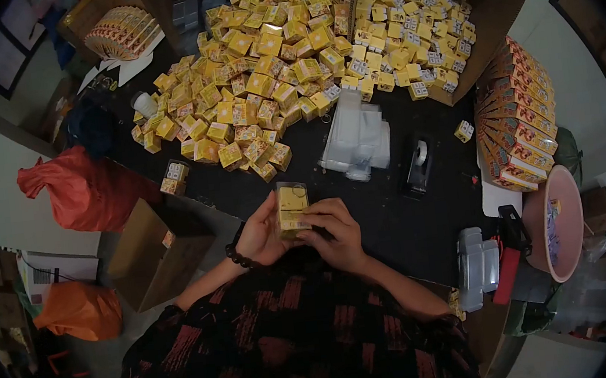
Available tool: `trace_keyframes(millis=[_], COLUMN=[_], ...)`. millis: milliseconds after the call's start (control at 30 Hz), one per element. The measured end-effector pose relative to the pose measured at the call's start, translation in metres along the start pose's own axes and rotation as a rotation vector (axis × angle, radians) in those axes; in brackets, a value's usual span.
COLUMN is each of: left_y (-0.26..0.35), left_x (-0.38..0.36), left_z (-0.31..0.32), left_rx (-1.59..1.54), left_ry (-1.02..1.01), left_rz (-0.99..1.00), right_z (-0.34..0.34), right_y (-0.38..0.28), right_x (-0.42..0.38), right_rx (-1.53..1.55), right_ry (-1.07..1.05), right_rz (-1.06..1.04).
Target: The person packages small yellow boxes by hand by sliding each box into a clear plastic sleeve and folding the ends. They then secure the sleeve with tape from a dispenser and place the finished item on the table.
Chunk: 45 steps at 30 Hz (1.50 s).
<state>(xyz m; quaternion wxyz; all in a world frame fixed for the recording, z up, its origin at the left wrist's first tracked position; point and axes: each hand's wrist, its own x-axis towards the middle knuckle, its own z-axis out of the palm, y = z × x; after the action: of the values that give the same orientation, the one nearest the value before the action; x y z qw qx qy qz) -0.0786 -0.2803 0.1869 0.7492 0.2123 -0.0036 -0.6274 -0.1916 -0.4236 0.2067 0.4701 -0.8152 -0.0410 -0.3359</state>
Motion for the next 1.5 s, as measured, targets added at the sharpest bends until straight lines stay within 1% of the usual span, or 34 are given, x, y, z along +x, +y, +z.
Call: trace_keyframes(millis=[67, 100, 167, 200, 267, 367, 400, 433, 467, 500, 567, 633, 667, 700, 733, 767, 800, 833, 867, 900, 933, 1000, 1033, 1067, 1100, 1133, 1167, 1233, 1267, 1333, 1367, 1433, 1467, 1500], left_y=[0.0, -0.002, -0.003, -0.002, 0.005, 0.038, 0.05, 0.062, 0.074, 0.086, 0.108, 0.123, 0.128, 0.132, 0.135, 0.138, 0.142, 0.146, 0.15, 0.151, 0.147, 0.122, 0.103, 0.081, 0.059, 0.042, 0.032, 0.015, 0.011, 0.01, 0.007, 0.005, 0.005, 0.005], left_x=[0.001, 0.002, 0.003, 0.002, -0.005, -0.023, -0.033, -0.042, -0.049, -0.056, -0.065, -0.063, -0.062, -0.06, -0.059, -0.058, -0.055, -0.053, -0.054, -0.055, -0.053, -0.048, -0.041, -0.031, -0.019, -0.01, -0.002, 0.012, 0.015, 0.017, 0.02, 0.015, 0.016, 0.018], left_z=[0.002, 0.001, -0.002, -0.002, 0.003, -0.005, -0.019, -0.036, -0.044, -0.053, -0.075, -0.092, -0.095, -0.099, -0.106, -0.113, -0.118, -0.122, -0.121, -0.116, -0.109, -0.056, -0.036, -0.016, 0.012, 0.029, 0.03, 0.031, 0.029, 0.03, 0.036, 0.048, 0.046, 0.041], left_rx=[-0.007, -0.006, -0.132, -0.13, 0.095, 0.588, 0.899, 1.219, 1.405, 1.411, 1.853, 1.859, 2.05, 2.245, 2.246, 2.25, 2.254, 2.234, 2.232, 2.228, 2.205, 2.158, 2.142, 2.107, 2.099, 2.09, 2.077, 1.886, 1.876, 1.767, 1.76, 2.001, 2.002, 1.989], left_ry=[0.03, 0.026, -0.08, -0.082, 0.169, 0.497, 0.651, 0.809, 0.983, 1.009, 1.275, 1.268, 1.332, 1.387, 1.374, 1.431, 1.475, 1.473, 1.444, 1.419, 1.421, 1.165, 0.918, 0.674, 0.535, 0.4, 0.344, 0.444, 0.4, 0.321, 0.301, 0.132, 0.148, 0.067], left_rz=[0.057, 0.055, 0.076, 0.075, 0.314, 0.702, 0.853, 0.986, 1.057, 1.07, 0.911, 0.936, 0.932, 0.921, 0.928, 0.874, 0.826, 0.801, 0.792, 0.782, 0.91, 1.196, 1.199, 1.194, 1.146, 1.094, 1.122, 1.134, 1.152, 0.985, 0.981, 0.753, 0.743, 0.652], right_z=[0.004, 0.005, 0.006, 0.005, -0.003, -0.03, -0.037, -0.047, -0.057, -0.065, -0.074, -0.069, -0.069, -0.067, -0.064, -0.063, -0.06, -0.059, -0.053, -0.049, -0.045, -0.033, -0.026, -0.014, -0.008, -0.003, -0.003, -0.015, -0.02, -0.03, -0.035, -0.038, -0.038, -0.042], right_y=[0.006, 0.006, 0.001, 0.002, 0.01, 0.041, 0.066, 0.097, 0.124, 0.137, 0.155, 0.162, 0.161, 0.162, 0.164, 0.165, 0.173, 0.177, 0.151, 0.138, 0.126, 0.084, 0.061, 0.035, 0.033, 0.02, 0.008, -0.006, -0.005, -0.002, -0.001, 0.001, 0.006, 0.01], right_x=[-0.005, -0.007, -0.004, -0.003, 0.003, 0.038, 0.051, 0.058, 0.062, 0.066, 0.074, 0.073, 0.074, 0.074, 0.073, 0.07, 0.066, 0.063, 0.069, 0.07, 0.068, 0.055, 0.043, 0.034, 0.014, 0.004, -0.001, -0.001, -0.004, -0.011, -0.015, -0.023, -0.026, -0.028], right_rx=[-0.041, -0.045, -0.145, -0.147, -0.17, -0.553, -0.662, -0.73, -0.803, -0.762, -0.642, -0.581, -0.526, -0.529, -0.491, -0.458, -0.573, -0.693, -0.381, -0.202, -0.019, 0.231, 0.209, 0.306, 0.179, 0.183, 0.185, 0.224, 0.195, 0.089, 0.076, 0.034, 0.046, 0.217], right_ry=[0.026, 0.028, 0.015, 0.017, -0.028, 0.315, 0.452, 0.478, 0.502, 0.414, 0.284, 0.337, 0.397, 0.402, 0.455, 0.514, 0.573, 0.629, 0.702, 0.744, 0.781, 0.61, 0.461, 0.356, 0.15, 0.12, 0.084, 0.066, 0.092, 0.01, 0.021, -0.072, -0.081, -0.156], right_rz=[-0.097, -0.099, -0.23, -0.231, -0.181, 0.035, 0.11, 0.212, 0.314, 0.453, 0.675, 0.707, 0.745, 0.744, 0.726, 0.709, 0.521, 0.33, 0.429, 0.426, 0.416, 0.381, 0.472, 0.509, 0.537, 0.467, 0.392, 0.429, 0.42, 0.426, 0.433, 0.426, 0.43, 0.563])
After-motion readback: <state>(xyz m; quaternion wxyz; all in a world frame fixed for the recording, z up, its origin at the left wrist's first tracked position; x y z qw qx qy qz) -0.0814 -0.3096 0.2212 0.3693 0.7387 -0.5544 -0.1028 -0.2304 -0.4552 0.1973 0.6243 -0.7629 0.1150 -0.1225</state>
